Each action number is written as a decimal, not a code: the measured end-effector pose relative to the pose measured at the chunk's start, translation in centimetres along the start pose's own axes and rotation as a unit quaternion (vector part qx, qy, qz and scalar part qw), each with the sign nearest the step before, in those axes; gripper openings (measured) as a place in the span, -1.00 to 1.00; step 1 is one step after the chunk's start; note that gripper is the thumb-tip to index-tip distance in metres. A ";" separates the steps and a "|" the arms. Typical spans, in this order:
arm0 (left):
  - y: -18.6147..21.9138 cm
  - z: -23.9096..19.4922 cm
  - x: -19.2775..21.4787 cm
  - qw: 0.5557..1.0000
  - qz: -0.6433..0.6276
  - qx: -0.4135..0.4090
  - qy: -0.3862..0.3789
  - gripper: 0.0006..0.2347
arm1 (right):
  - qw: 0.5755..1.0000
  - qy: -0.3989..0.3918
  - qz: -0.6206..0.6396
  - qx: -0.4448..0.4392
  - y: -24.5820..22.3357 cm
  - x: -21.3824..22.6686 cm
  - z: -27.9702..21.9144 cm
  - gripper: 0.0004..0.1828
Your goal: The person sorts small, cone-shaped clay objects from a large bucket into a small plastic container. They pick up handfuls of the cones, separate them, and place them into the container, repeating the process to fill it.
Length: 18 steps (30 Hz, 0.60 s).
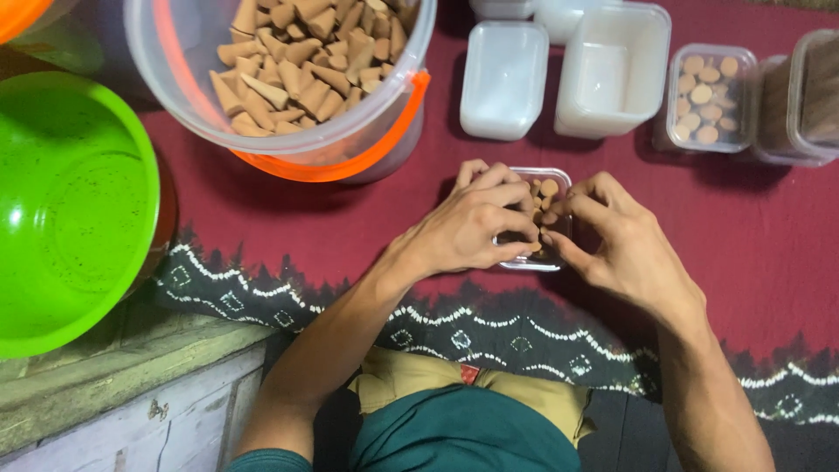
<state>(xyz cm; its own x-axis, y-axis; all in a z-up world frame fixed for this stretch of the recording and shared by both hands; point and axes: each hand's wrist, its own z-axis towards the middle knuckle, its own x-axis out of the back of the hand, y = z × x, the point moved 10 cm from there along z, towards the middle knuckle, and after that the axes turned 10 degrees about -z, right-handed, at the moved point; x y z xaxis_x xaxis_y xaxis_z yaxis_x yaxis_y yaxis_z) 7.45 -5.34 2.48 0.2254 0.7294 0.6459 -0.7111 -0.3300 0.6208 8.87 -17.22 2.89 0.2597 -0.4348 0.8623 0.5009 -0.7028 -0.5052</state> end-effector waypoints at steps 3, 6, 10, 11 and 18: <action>-0.2 -0.1 -0.3 1.000 -0.009 0.005 0.001 -0.92 | 1.000 0.004 0.019 -0.002 -0.3 0.2 0.0 -0.72; -0.2 0.0 -0.1 1.000 -0.015 0.005 0.004 -0.94 | 1.000 -0.004 0.011 -0.019 0.3 -0.2 0.1 -0.74; 0.2 -0.2 0.0 1.000 -0.003 -0.008 0.004 -0.87 | 0.999 0.031 -0.010 0.015 0.3 -0.2 -0.3 -0.69; 0.1 -0.1 0.0 1.000 -0.006 -0.005 0.006 -0.87 | 0.999 0.032 -0.012 0.015 0.5 -0.1 -0.4 -0.70; 0.5 0.0 0.3 1.000 -0.004 -0.008 0.002 -0.90 | 0.999 0.044 0.001 0.023 0.0 0.6 -0.4 -0.75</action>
<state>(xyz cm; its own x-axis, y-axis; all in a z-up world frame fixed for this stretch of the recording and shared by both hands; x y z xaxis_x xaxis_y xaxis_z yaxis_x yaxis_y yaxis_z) 7.16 -5.29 2.99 0.2282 0.7348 0.6387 -0.7203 -0.3140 0.6186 8.65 -17.66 3.38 0.1881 -0.4859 0.8535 0.5378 -0.6762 -0.5035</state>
